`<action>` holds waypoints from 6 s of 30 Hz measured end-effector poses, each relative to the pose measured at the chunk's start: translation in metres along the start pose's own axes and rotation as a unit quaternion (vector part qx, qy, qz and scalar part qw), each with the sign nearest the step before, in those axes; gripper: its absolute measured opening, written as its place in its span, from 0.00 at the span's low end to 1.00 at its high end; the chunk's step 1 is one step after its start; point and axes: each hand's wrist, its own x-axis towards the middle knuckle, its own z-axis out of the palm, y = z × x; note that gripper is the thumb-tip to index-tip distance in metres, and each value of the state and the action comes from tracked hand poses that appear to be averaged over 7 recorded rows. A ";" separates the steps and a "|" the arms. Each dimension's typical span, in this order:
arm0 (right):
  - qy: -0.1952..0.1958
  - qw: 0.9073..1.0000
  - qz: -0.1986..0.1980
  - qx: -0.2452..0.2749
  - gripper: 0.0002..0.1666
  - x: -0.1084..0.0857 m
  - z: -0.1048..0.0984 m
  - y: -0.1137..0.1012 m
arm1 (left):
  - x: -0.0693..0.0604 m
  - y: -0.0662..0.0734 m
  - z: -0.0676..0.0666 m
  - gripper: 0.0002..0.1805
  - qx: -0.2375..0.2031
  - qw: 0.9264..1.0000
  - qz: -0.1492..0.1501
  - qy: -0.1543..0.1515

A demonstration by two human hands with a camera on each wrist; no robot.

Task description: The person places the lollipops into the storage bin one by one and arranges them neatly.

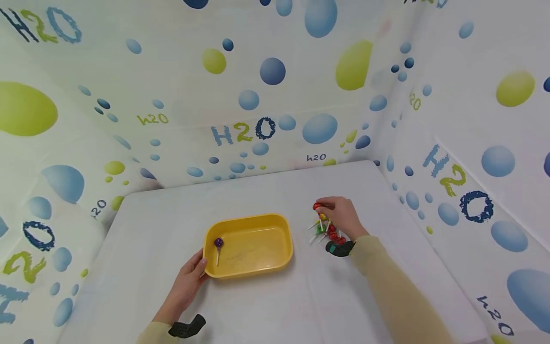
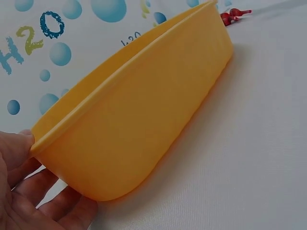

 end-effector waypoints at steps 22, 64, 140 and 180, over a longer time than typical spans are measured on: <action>-0.175 0.982 -0.066 0.042 0.10 0.029 0.185 -0.134 | -0.003 -0.003 0.001 0.29 -0.006 1.000 0.008 0.014; -0.148 0.975 -0.094 -0.137 0.08 0.037 0.224 -0.150 | -0.008 -0.008 0.009 0.29 -0.015 1.000 -0.001 0.015; 0.032 0.997 0.073 0.010 0.23 -0.010 -0.033 0.071 | 0.003 -0.005 0.003 0.32 0.035 0.999 -0.024 -0.007; 0.019 0.989 0.135 -0.059 0.22 -0.002 0.007 0.080 | 0.008 -0.002 0.000 0.32 0.001 0.999 -0.030 -0.011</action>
